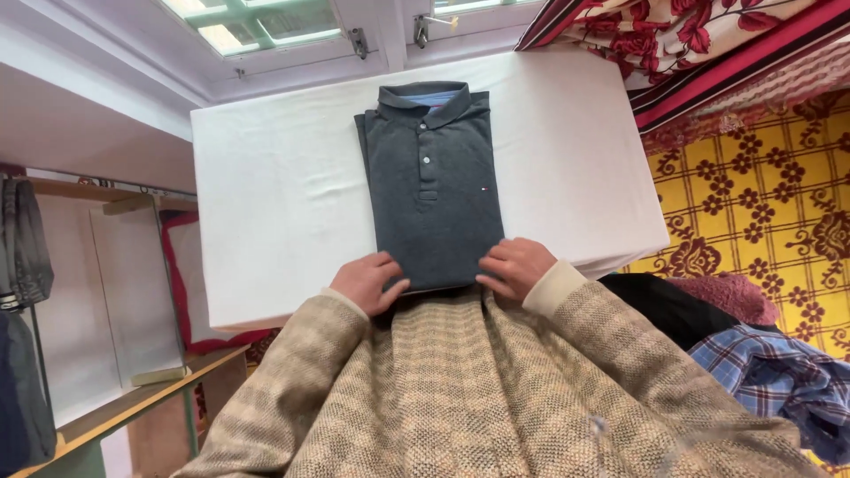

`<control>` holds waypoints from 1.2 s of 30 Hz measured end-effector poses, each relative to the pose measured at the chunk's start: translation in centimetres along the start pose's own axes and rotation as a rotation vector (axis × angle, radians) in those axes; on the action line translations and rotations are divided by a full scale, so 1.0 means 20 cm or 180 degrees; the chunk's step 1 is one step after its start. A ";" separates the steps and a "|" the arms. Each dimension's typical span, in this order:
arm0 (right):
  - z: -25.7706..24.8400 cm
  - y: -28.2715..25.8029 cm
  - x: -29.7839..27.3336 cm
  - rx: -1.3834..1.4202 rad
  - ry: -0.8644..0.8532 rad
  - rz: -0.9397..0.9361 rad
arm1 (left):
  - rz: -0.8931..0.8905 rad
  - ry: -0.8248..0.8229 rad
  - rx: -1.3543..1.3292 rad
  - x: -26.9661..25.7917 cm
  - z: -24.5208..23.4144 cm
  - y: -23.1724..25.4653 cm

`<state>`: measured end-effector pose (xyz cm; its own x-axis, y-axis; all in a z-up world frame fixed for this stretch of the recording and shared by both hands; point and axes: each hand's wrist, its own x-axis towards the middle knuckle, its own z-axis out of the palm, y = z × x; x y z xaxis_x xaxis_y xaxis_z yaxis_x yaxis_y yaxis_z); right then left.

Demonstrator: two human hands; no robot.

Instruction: A person carefully smooths and folds a dark polo shirt on a white table surface.

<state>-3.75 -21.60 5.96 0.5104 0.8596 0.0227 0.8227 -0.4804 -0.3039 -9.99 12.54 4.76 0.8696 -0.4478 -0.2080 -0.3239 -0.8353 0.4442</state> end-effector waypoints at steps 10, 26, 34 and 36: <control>0.19 -0.05 0.44 -0.0134 0.0326 0.1677 | -0.0823 0.1085 0.0382 0.35 0.17 0.11; 0.18 1.04 0.70 0.0959 0.0900 0.3399 | -0.2381 0.1266 -0.1160 1.00 0.00 -0.83; 0.13 0.99 0.94 0.1092 0.0682 0.3529 | -0.2837 0.1121 -0.1351 1.17 -0.15 -0.73; 0.09 0.95 0.98 0.1088 0.0872 0.3392 | -0.2652 0.1303 -0.1462 1.14 -0.26 -0.61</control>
<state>21.40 -13.52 -1.12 0.9774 -0.0411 -0.2072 -0.1483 -0.8320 -0.5345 15.79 14.17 -0.94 0.8407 0.4310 -0.3278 0.5374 -0.5899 0.6027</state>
